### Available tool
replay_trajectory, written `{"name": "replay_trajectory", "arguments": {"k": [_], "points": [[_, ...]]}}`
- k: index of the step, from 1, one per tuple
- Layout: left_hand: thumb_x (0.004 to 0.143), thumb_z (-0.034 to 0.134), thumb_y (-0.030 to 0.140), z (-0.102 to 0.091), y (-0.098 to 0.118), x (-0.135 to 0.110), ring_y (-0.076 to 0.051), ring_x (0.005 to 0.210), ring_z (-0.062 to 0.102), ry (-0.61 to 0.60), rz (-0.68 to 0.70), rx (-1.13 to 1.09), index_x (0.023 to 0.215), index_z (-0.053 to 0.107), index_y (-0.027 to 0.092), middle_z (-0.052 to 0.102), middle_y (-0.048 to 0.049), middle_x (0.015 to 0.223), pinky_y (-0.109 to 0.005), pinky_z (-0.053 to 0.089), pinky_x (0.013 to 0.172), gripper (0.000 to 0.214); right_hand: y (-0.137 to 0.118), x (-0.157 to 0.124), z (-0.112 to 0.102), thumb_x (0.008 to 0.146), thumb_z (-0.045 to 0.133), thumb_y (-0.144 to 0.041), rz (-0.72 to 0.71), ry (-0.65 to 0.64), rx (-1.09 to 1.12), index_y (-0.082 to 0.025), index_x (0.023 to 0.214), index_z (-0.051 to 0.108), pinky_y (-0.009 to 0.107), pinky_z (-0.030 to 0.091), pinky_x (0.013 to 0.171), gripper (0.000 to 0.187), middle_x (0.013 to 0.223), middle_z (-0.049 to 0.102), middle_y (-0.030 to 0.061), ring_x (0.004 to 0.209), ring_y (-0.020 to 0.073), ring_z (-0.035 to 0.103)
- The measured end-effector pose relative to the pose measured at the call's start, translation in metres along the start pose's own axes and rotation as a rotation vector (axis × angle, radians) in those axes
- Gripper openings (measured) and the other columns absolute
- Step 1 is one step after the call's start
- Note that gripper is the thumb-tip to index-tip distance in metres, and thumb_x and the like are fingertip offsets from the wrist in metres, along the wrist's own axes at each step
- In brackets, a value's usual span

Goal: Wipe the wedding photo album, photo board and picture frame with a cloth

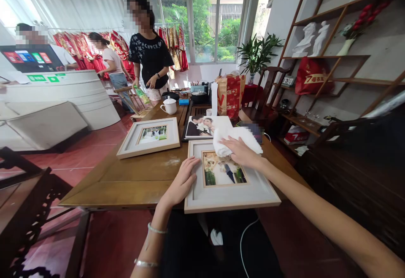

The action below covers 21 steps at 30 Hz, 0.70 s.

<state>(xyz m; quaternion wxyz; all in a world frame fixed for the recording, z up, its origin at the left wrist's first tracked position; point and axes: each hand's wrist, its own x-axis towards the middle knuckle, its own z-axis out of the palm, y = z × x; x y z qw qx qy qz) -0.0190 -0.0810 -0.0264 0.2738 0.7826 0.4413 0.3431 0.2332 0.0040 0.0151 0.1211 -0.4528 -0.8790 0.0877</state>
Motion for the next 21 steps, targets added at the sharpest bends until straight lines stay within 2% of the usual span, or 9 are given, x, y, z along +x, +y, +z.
{"name": "replay_trajectory", "arguments": {"k": [2, 5, 7, 11, 15, 18, 21], "points": [[0.090, 0.037, 0.020, 0.000, -0.001, 0.000, -0.024, 0.138, 0.021, 0.000, 0.006, 0.001, 0.135, 0.041, 0.019, 0.037, -0.0098, 0.142, -0.046, 0.014, 0.116, 0.045, -0.015, -0.014, 0.001, 0.065, 0.036, 0.001, -0.095, -0.103, 0.059, -0.017, 0.139, 0.039, 0.059, 0.010, 0.110, 0.077, 0.147, 0.035, 0.0076, 0.139, 0.0267, 0.018], [0.090, 0.037, 0.019, 0.001, -0.003, 0.001, -0.024, 0.138, 0.021, 0.000, 0.015, -0.003, 0.135, 0.041, 0.019, 0.038, -0.0101, 0.142, -0.046, 0.015, 0.116, 0.045, -0.037, -0.050, -0.006, 0.064, 0.037, 0.002, -0.237, -0.266, 0.189, -0.021, 0.140, 0.039, 0.055, 0.010, 0.112, 0.079, 0.146, 0.037, 0.0036, 0.139, 0.0226, 0.019], [0.090, 0.036, 0.018, 0.001, -0.004, 0.000, -0.023, 0.138, 0.021, 0.004, 0.019, -0.004, 0.135, 0.041, 0.019, 0.038, -0.0099, 0.142, -0.046, 0.015, 0.116, 0.045, -0.050, -0.078, -0.020, 0.066, 0.038, 0.002, -0.286, -0.355, 0.264, -0.023, 0.139, 0.040, 0.052, 0.011, 0.113, 0.077, 0.145, 0.039, 0.0017, 0.138, 0.0217, 0.023], [0.089, 0.036, 0.017, 0.001, -0.005, -0.001, -0.023, 0.138, 0.021, 0.011, 0.013, -0.003, 0.135, 0.041, 0.019, 0.037, -0.0099, 0.142, -0.046, 0.014, 0.116, 0.046, -0.072, -0.125, -0.053, 0.069, 0.038, 0.003, -0.284, -0.489, 0.331, -0.028, 0.139, 0.041, 0.043, 0.016, 0.115, 0.076, 0.142, 0.044, -0.0028, 0.136, 0.0183, 0.027], [0.089, 0.037, 0.017, 0.001, -0.004, -0.001, -0.023, 0.138, 0.020, 0.012, 0.001, -0.004, 0.135, 0.041, 0.018, 0.036, -0.0099, 0.143, -0.046, 0.014, 0.116, 0.046, -0.083, -0.147, -0.066, 0.072, 0.038, 0.003, -0.185, -0.509, 0.252, -0.029, 0.136, 0.046, 0.046, 0.016, 0.114, 0.072, 0.145, 0.037, -0.0034, 0.138, 0.0222, 0.020], [0.088, 0.037, 0.017, 0.001, -0.003, -0.001, -0.023, 0.138, 0.021, 0.010, -0.005, -0.004, 0.135, 0.041, 0.017, 0.036, -0.0106, 0.142, -0.045, 0.015, 0.116, 0.047, -0.078, -0.146, -0.059, 0.074, 0.038, 0.000, -0.099, -0.474, 0.172, -0.029, 0.134, 0.047, 0.049, 0.020, 0.113, 0.068, 0.146, 0.036, -0.0036, 0.138, 0.0235, 0.019], [0.088, 0.037, 0.018, 0.000, -0.002, -0.001, -0.024, 0.138, 0.022, 0.011, 0.000, -0.006, 0.135, 0.042, 0.019, 0.037, -0.0097, 0.142, -0.046, 0.016, 0.116, 0.046, -0.061, -0.133, -0.046, 0.072, 0.037, 0.000, -0.025, -0.367, 0.062, -0.027, 0.133, 0.049, 0.049, 0.021, 0.113, 0.068, 0.145, 0.038, -0.0016, 0.138, 0.0232, 0.021]]}}
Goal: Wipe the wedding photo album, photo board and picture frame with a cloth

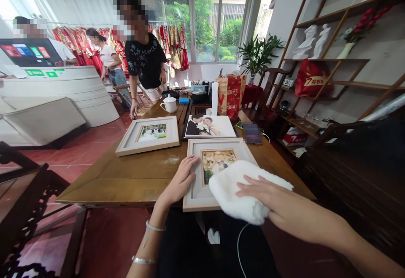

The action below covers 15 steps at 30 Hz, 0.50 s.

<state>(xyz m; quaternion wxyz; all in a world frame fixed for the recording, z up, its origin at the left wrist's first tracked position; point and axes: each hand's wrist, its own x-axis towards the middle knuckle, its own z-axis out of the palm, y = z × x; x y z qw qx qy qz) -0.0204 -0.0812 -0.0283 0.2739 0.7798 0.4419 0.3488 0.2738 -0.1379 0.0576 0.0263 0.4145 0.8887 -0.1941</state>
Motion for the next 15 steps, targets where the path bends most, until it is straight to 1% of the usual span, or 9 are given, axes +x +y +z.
{"name": "replay_trajectory", "arguments": {"k": [4, 7, 9, 11, 12, 14, 15], "points": [[0.089, 0.036, 0.018, -0.001, 0.001, 0.000, -0.024, 0.139, 0.020, -0.002, -0.012, 0.005, 0.135, 0.041, 0.019, 0.035, -0.0098, 0.143, -0.046, 0.015, 0.116, 0.046, 0.032, 0.032, 0.010, 0.065, 0.038, 0.003, 0.077, 0.167, -0.159, -0.020, 0.132, 0.050, 0.048, 0.017, 0.114, 0.071, 0.143, 0.042, 0.0032, 0.139, 0.0236, 0.021], [0.088, 0.036, 0.018, -0.001, 0.002, 0.000, -0.024, 0.139, 0.020, -0.007, -0.019, 0.006, 0.135, 0.041, 0.018, 0.035, -0.0105, 0.144, -0.047, 0.015, 0.116, 0.047, 0.052, 0.061, 0.010, 0.068, 0.039, 0.001, 0.154, 0.316, -0.250, -0.016, 0.131, 0.051, 0.050, 0.019, 0.112, 0.066, 0.141, 0.045, 0.0076, 0.137, 0.0278, 0.024], [0.088, 0.037, 0.018, 0.000, 0.003, 0.001, -0.025, 0.138, 0.021, -0.003, -0.017, 0.006, 0.135, 0.041, 0.018, 0.036, -0.0104, 0.143, -0.047, 0.015, 0.116, 0.047, 0.061, 0.081, 0.003, 0.070, 0.040, -0.001, 0.183, 0.401, -0.243, -0.012, 0.131, 0.050, 0.051, 0.024, 0.109, 0.063, 0.137, 0.049, 0.0128, 0.134, 0.0312, 0.031], [0.089, 0.037, 0.019, 0.000, 0.003, 0.002, -0.025, 0.138, 0.022, 0.005, -0.017, 0.006, 0.135, 0.042, 0.019, 0.037, -0.0099, 0.142, -0.047, 0.015, 0.116, 0.046, 0.063, 0.102, -0.006, 0.070, 0.041, -0.003, 0.170, 0.458, -0.197, -0.008, 0.132, 0.048, 0.049, 0.028, 0.107, 0.063, 0.133, 0.052, 0.0165, 0.131, 0.0320, 0.037], [0.089, 0.037, 0.019, 0.000, 0.003, 0.002, -0.025, 0.138, 0.022, 0.007, -0.018, 0.008, 0.135, 0.042, 0.019, 0.037, -0.0098, 0.142, -0.047, 0.015, 0.116, 0.046, 0.063, 0.111, -0.010, 0.069, 0.041, -0.003, 0.151, 0.472, -0.172, -0.008, 0.133, 0.047, 0.047, 0.030, 0.106, 0.065, 0.132, 0.053, 0.0166, 0.130, 0.0310, 0.038], [0.089, 0.037, 0.019, 0.000, 0.002, 0.002, -0.025, 0.138, 0.022, 0.005, -0.018, 0.012, 0.135, 0.042, 0.018, 0.037, -0.0101, 0.142, -0.046, 0.015, 0.116, 0.046, 0.056, 0.127, -0.013, 0.068, 0.040, -0.003, 0.091, 0.461, -0.137, -0.011, 0.135, 0.045, 0.045, 0.031, 0.106, 0.068, 0.135, 0.051, 0.0134, 0.131, 0.0279, 0.038], [0.089, 0.037, 0.020, 0.001, 0.002, 0.002, -0.025, 0.138, 0.022, 0.002, -0.015, 0.014, 0.135, 0.041, 0.018, 0.037, -0.0103, 0.142, -0.046, 0.015, 0.116, 0.046, 0.049, 0.132, -0.012, 0.067, 0.040, -0.002, 0.049, 0.434, -0.125, -0.013, 0.135, 0.045, 0.045, 0.030, 0.107, 0.069, 0.137, 0.049, 0.0110, 0.132, 0.0264, 0.036]]}}
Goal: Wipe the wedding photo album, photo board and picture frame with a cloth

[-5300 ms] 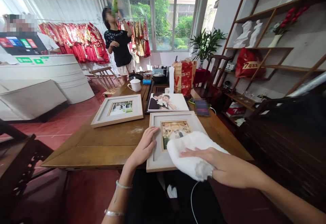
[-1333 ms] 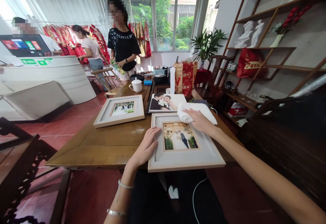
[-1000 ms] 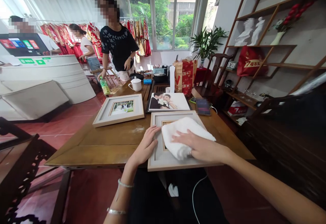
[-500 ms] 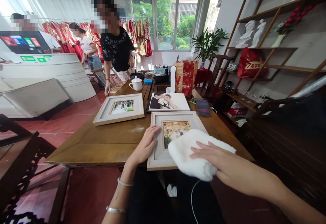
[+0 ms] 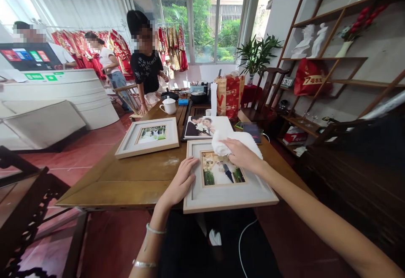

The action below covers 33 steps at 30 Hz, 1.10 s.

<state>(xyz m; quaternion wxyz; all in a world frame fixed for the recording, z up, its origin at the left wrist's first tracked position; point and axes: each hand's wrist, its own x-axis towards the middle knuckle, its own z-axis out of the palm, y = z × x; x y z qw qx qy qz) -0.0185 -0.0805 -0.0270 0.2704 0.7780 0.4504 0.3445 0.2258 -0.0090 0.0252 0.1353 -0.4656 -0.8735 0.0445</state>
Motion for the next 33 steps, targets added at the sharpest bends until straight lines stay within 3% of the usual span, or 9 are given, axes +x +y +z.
{"name": "replay_trajectory", "arguments": {"k": [2, 5, 9, 12, 16, 19, 25, 30, 33], "points": [[0.091, 0.036, 0.023, 0.001, -0.001, 0.000, -0.024, 0.138, 0.022, 0.007, 0.004, -0.001, 0.135, 0.041, 0.019, 0.037, -0.0099, 0.142, -0.047, 0.015, 0.116, 0.044, -0.018, -0.003, 0.004, 0.065, 0.039, -0.002, -0.096, -0.081, 0.046, -0.015, 0.134, 0.046, 0.049, 0.026, 0.108, 0.070, 0.139, 0.048, 0.0096, 0.133, 0.0260, 0.034], [0.095, 0.032, 0.031, 0.002, -0.002, -0.001, -0.023, 0.138, 0.023, 0.037, -0.010, -0.010, 0.134, 0.041, 0.020, 0.038, -0.0092, 0.142, -0.045, 0.015, 0.116, 0.042, -0.048, -0.028, 0.001, 0.066, 0.040, -0.003, -0.195, -0.197, 0.086, -0.010, 0.131, 0.048, 0.054, 0.028, 0.105, 0.066, 0.136, 0.049, 0.0165, 0.132, 0.0304, 0.035], [0.096, 0.026, 0.038, 0.004, -0.002, -0.001, -0.021, 0.138, 0.022, 0.055, -0.034, -0.018, 0.134, 0.042, 0.019, 0.037, -0.0092, 0.143, -0.043, 0.014, 0.117, 0.045, -0.079, -0.069, -0.027, 0.067, 0.041, -0.002, -0.320, -0.315, 0.212, -0.014, 0.125, 0.055, 0.042, 0.037, 0.101, 0.061, 0.128, 0.058, 0.0130, 0.122, 0.0266, 0.049], [0.097, 0.023, 0.040, 0.004, 0.000, -0.001, -0.019, 0.138, 0.022, 0.060, -0.056, -0.020, 0.133, 0.043, 0.018, 0.037, -0.0089, 0.143, -0.042, 0.014, 0.117, 0.047, -0.088, -0.081, -0.042, 0.065, 0.041, 0.001, -0.455, -0.393, 0.365, -0.018, 0.127, 0.054, 0.036, 0.034, 0.105, 0.067, 0.128, 0.059, 0.0062, 0.124, 0.0213, 0.046], [0.097, 0.024, 0.039, 0.003, 0.001, 0.000, -0.020, 0.138, 0.022, 0.056, -0.064, -0.015, 0.133, 0.043, 0.019, 0.036, -0.0085, 0.143, -0.042, 0.016, 0.117, 0.046, -0.089, -0.083, -0.043, 0.062, 0.041, 0.002, -0.543, -0.433, 0.408, -0.013, 0.132, 0.049, 0.035, 0.024, 0.111, 0.072, 0.136, 0.051, 0.0080, 0.133, 0.0201, 0.035], [0.094, 0.036, 0.037, 0.002, 0.001, -0.001, -0.023, 0.138, 0.022, 0.036, -0.021, -0.001, 0.135, 0.041, 0.017, 0.035, -0.0114, 0.144, -0.044, 0.016, 0.116, 0.046, -0.084, -0.091, -0.041, 0.065, 0.039, 0.004, -0.473, -0.432, 0.372, -0.015, 0.130, 0.051, 0.036, 0.024, 0.110, 0.069, 0.132, 0.055, 0.0079, 0.131, 0.0196, 0.038], [0.087, 0.048, 0.025, -0.001, 0.000, -0.002, -0.027, 0.139, 0.019, -0.009, 0.022, -0.004, 0.138, 0.037, 0.020, 0.033, -0.0107, 0.145, -0.049, 0.015, 0.115, 0.052, -0.054, -0.098, -0.043, 0.071, 0.040, 0.002, -0.104, -0.355, 0.057, -0.017, 0.117, 0.060, 0.037, 0.041, 0.092, 0.054, 0.116, 0.064, 0.0116, 0.109, 0.0273, 0.058], [0.084, 0.046, 0.017, -0.003, 0.000, -0.003, -0.027, 0.139, 0.019, -0.020, 0.022, -0.022, 0.138, 0.037, 0.021, 0.033, -0.0093, 0.145, -0.050, 0.013, 0.116, 0.055, -0.021, -0.053, -0.033, 0.072, 0.039, 0.000, 0.105, -0.203, -0.253, -0.013, 0.113, 0.061, 0.041, 0.045, 0.077, 0.048, 0.104, 0.067, 0.0178, 0.093, 0.0324, 0.064], [0.084, 0.045, 0.015, -0.004, 0.000, -0.003, -0.026, 0.139, 0.019, -0.014, 0.026, -0.024, 0.138, 0.038, 0.021, 0.034, -0.0087, 0.145, -0.050, 0.013, 0.116, 0.054, -0.009, -0.013, -0.024, 0.074, 0.038, -0.001, 0.113, -0.076, -0.272, -0.014, 0.118, 0.057, 0.041, 0.044, 0.082, 0.049, 0.109, 0.066, 0.0163, 0.101, 0.0312, 0.061]]}}
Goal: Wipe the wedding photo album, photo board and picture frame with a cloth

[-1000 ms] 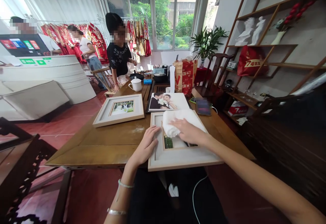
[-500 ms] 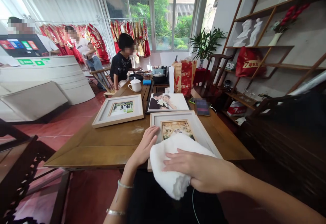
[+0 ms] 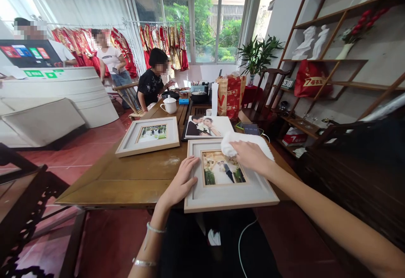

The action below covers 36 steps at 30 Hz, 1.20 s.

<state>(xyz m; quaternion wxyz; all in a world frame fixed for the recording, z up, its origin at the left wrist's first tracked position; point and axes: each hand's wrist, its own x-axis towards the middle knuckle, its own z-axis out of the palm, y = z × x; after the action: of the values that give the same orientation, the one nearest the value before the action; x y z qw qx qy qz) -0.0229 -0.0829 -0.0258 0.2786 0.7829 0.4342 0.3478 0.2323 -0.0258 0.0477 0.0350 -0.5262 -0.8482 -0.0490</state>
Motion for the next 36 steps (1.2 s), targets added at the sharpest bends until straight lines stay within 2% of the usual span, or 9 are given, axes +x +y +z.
{"name": "replay_trajectory", "arguments": {"k": [7, 10, 12, 16, 20, 23, 27, 31, 36], "points": [[0.084, 0.045, 0.015, 0.000, 0.000, 0.001, -0.027, 0.138, 0.020, 0.000, 0.007, 0.003, 0.138, 0.038, 0.023, 0.034, -0.0075, 0.146, -0.050, 0.014, 0.116, 0.056, -0.026, 0.069, 0.022, 0.074, 0.040, -0.001, -0.226, 0.067, 0.097, -0.019, 0.137, 0.042, 0.047, 0.022, 0.109, 0.065, 0.143, 0.042, 0.0073, 0.133, 0.0248, 0.032], [0.083, 0.045, 0.014, 0.001, -0.001, 0.002, -0.027, 0.138, 0.020, -0.004, 0.000, 0.008, 0.138, 0.038, 0.021, 0.034, -0.0087, 0.145, -0.049, 0.015, 0.115, 0.056, -0.041, 0.087, 0.028, 0.072, 0.049, -0.006, -0.374, 0.041, 0.149, -0.025, 0.139, 0.040, 0.055, 0.015, 0.108, 0.069, 0.150, 0.030, 0.0073, 0.138, 0.0296, 0.019], [0.083, 0.045, 0.014, 0.001, -0.001, 0.002, -0.027, 0.138, 0.021, -0.003, 0.005, 0.010, 0.137, 0.039, 0.021, 0.035, -0.0090, 0.145, -0.050, 0.014, 0.115, 0.055, -0.047, 0.096, 0.029, 0.071, 0.053, -0.010, -0.430, 0.026, 0.210, -0.023, 0.139, 0.040, 0.061, 0.014, 0.106, 0.070, 0.152, 0.024, 0.0111, 0.139, 0.0349, 0.012], [0.082, 0.045, 0.015, 0.001, -0.004, 0.002, -0.027, 0.138, 0.021, 0.000, 0.015, 0.007, 0.137, 0.040, 0.022, 0.035, -0.0088, 0.144, -0.050, 0.015, 0.115, 0.055, -0.051, 0.100, 0.029, 0.073, 0.047, -0.010, -0.464, -0.005, 0.317, -0.016, 0.139, 0.039, 0.059, 0.010, 0.109, 0.067, 0.150, 0.029, 0.0110, 0.139, 0.0315, 0.015], [0.082, 0.045, 0.016, 0.001, -0.005, 0.003, -0.028, 0.138, 0.022, 0.008, 0.022, 0.004, 0.137, 0.040, 0.022, 0.035, -0.0087, 0.145, -0.051, 0.015, 0.115, 0.056, -0.046, 0.086, 0.027, 0.074, 0.042, -0.008, -0.541, -0.055, 0.368, -0.016, 0.142, 0.033, 0.046, 0.010, 0.114, 0.069, 0.149, 0.030, 0.0060, 0.138, 0.0201, 0.022], [0.081, 0.045, 0.015, 0.001, -0.004, 0.003, -0.027, 0.136, 0.024, 0.006, 0.017, -0.003, 0.136, 0.040, 0.021, 0.037, -0.0091, 0.143, -0.049, 0.016, 0.115, 0.055, -0.032, 0.068, 0.026, 0.075, 0.039, -0.009, -0.516, -0.103, 0.403, -0.011, 0.141, 0.034, 0.041, 0.013, 0.114, 0.066, 0.148, 0.034, 0.0087, 0.137, 0.0201, 0.027], [0.083, 0.044, 0.015, 0.000, -0.004, 0.001, -0.026, 0.137, 0.022, -0.003, -0.020, -0.003, 0.136, 0.041, 0.019, 0.037, -0.0098, 0.143, -0.048, 0.016, 0.115, 0.053, -0.001, 0.036, 0.024, 0.074, 0.040, -0.009, -0.483, -0.139, 0.373, -0.009, 0.137, 0.041, 0.041, 0.015, 0.114, 0.063, 0.144, 0.039, 0.0099, 0.134, 0.0214, 0.032], [0.085, 0.044, 0.017, 0.001, -0.006, 0.000, -0.025, 0.138, 0.021, 0.000, -0.006, 0.001, 0.136, 0.040, 0.020, 0.036, -0.0095, 0.143, -0.047, 0.015, 0.116, 0.051, 0.021, -0.003, 0.023, 0.076, 0.042, -0.013, -0.307, -0.123, 0.310, -0.011, 0.134, 0.045, 0.046, 0.021, 0.112, 0.058, 0.141, 0.044, 0.0124, 0.132, 0.0246, 0.036], [0.094, 0.033, 0.030, 0.004, -0.005, 0.002, -0.024, 0.137, 0.024, 0.047, -0.026, 0.008, 0.134, 0.043, 0.019, 0.040, -0.0095, 0.141, -0.045, 0.016, 0.116, 0.042, -0.011, -0.042, 0.026, 0.076, 0.041, -0.014, -0.188, -0.041, 0.373, -0.008, 0.134, 0.044, 0.053, 0.014, 0.112, 0.059, 0.140, 0.044, 0.0156, 0.135, 0.0261, 0.031]]}}
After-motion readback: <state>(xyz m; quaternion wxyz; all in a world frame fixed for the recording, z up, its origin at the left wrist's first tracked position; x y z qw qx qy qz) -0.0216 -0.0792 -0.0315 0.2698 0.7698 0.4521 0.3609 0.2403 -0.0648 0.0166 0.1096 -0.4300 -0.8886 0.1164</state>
